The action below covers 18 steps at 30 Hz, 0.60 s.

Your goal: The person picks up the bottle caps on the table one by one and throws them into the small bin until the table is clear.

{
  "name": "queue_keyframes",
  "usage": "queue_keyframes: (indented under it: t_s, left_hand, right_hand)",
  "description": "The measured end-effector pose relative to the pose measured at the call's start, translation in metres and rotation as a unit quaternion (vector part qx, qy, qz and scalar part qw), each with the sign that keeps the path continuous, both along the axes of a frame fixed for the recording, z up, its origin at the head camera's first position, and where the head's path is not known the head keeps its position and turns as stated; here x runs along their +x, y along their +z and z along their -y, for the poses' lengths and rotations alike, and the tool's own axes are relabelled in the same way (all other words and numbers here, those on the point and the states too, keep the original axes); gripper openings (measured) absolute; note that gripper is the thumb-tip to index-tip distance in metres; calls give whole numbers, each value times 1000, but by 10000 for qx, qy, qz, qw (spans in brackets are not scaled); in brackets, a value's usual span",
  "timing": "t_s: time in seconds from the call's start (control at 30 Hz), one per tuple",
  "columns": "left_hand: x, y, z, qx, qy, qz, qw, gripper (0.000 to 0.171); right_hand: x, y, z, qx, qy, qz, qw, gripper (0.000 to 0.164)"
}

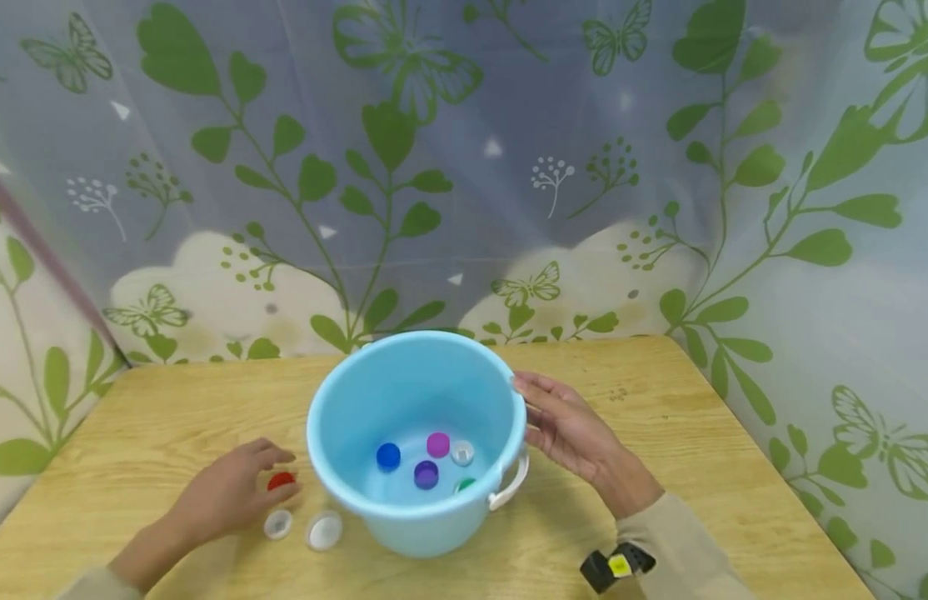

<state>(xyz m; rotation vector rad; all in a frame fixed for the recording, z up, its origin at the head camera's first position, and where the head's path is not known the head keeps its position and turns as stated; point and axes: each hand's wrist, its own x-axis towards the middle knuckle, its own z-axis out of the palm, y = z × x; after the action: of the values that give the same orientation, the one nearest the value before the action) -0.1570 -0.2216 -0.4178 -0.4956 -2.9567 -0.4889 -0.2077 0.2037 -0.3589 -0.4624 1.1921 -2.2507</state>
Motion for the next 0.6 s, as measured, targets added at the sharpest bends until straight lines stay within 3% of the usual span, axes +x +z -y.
queue_keyframes:
  t_s: [0.23, 0.6]
  left_hand:
    - [-1, -6, -1, -71, -404, 121, 9991, 14]
    - [1, -7, -7, 50, -319, 125, 9994, 14]
  right_hand:
    - [0, -1, -1, -32, 11, -9, 10000, 31]
    - [0, -1, -1, -100, 45, 41, 9999, 32]
